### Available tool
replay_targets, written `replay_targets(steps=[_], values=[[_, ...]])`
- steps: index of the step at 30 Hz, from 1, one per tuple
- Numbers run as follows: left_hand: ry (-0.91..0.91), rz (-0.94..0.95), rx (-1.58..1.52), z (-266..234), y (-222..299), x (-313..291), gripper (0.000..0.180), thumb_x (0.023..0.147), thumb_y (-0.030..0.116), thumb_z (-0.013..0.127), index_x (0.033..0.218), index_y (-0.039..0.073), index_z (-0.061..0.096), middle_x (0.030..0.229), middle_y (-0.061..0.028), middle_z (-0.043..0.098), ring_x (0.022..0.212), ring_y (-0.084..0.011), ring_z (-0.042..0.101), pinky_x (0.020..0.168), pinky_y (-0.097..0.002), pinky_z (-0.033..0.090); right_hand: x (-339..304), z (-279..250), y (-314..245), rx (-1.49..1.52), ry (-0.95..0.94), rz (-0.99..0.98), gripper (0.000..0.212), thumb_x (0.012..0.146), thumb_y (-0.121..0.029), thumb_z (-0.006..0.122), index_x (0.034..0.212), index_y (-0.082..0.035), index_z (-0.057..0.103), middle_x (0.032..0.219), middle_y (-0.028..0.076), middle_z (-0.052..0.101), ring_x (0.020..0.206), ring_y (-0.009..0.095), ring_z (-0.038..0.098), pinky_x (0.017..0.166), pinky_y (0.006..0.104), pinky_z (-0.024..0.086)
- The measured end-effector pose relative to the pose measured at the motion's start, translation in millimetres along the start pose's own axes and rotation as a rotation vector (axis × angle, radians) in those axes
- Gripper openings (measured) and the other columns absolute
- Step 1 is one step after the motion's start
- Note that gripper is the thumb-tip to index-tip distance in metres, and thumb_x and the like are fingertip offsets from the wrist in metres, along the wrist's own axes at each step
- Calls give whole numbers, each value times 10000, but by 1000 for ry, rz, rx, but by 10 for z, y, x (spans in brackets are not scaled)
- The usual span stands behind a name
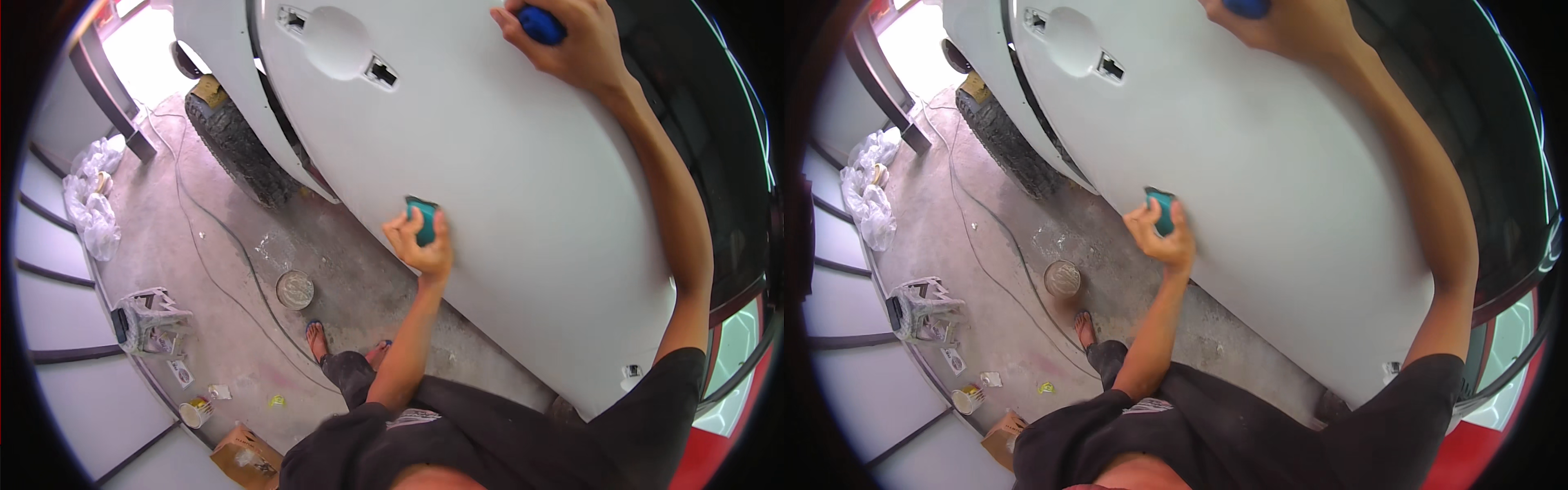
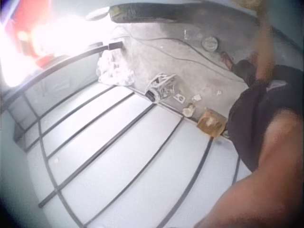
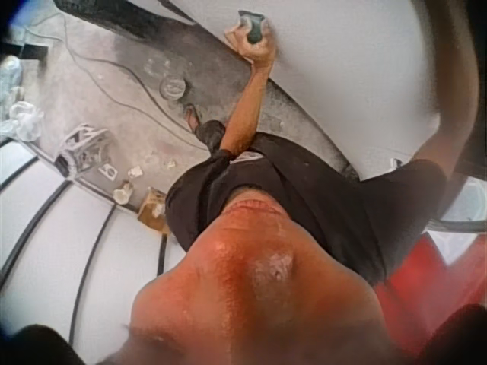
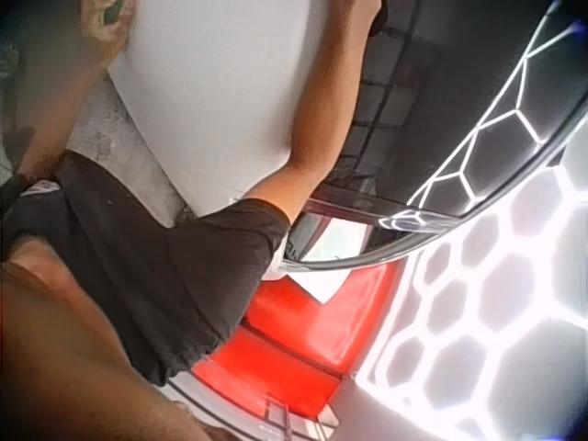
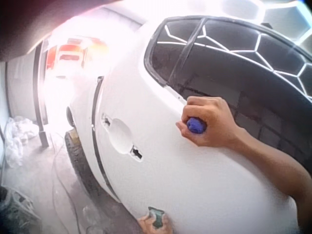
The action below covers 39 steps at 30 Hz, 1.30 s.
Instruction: The person dips a sanding block and a cloth into a bucket of water, sands a car door with the sanding block, and wipes the car door down with the wet cloth.
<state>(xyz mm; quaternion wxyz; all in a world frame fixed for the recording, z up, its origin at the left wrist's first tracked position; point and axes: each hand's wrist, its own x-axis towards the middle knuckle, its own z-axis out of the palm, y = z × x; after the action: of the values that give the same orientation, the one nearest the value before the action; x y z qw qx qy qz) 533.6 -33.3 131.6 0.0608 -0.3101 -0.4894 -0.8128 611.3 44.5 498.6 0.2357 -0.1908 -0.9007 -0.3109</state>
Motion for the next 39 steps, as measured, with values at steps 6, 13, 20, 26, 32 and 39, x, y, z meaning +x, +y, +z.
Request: replay_targets(steps=[6, 13, 20, 26, 32, 39], values=[[39, -234, 133, 448, -680, 1137, 256, 884, 173, 811, 904, -43, 676, 760, -98, 547, 790, -255, 520, 696, -403, 419, 126, -174, -74, -13, -42, 25, 238, 840, -152, 736, 671, -70, 589, 613, 42, 537, 498, 162, 485, 486, 339, 378], [25, -114, 38, 229, 127, -65, 275, 910, 206, 795, 900, -42, 678, 863, -122, 561, 797, -247, 543, 680, -413, 455, -8, -65, 51, 40, -94, -71, 244, 779, -44, 648, 611, -113, 485, 537, 37, 443, 469, 202, 414, 491, 367, 343], [67, -202, 31, 482, -145, 1266, 334, 886, 260, 825, 895, -38, 674, 844, -95, 513, 782, -246, 527, 665, -389, 429, 69, -57, -63, 95, -52, -8, 201, 745, -52, 671, 629, -91, 512, 581, 76, 516, 506, 245, 501, 525, 386, 397], [-45, 13, -106, 254, 681, 123, 370, 857, 304, 851, 931, -18, 685, 834, -79, 524, 819, -243, 518, 699, -370, 428, 89, -130, -17, 41, -111, -13, 162, 740, -48, 665, 637, -79, 543, 605, 100, 562, 538, 290, 555, 560, 405, 437], [55, -69, 89, 314, 18, 1254, 357, 820, 264, 875, 964, -16, 707, 899, -113, 554, 842, -273, 544, 717, -397, 459, 403, 71, -265, 50, -46, 76, 166, 790, -157, 695, 678, -45, 646, 651, 134, 641, 594, 318, 633, 614, 434, 490], [13, 5, -98, 55, 1001, -682, 350, 780, 229, 898, 938, 1, 684, 894, -105, 558, 823, -264, 547, 708, -385, 464, 118, -242, -11, -66, -44, 139, 212, 792, -243, 737, 795, -31, 732, 713, 176, 685, 664, 345, 676, 679, 451, 526]])
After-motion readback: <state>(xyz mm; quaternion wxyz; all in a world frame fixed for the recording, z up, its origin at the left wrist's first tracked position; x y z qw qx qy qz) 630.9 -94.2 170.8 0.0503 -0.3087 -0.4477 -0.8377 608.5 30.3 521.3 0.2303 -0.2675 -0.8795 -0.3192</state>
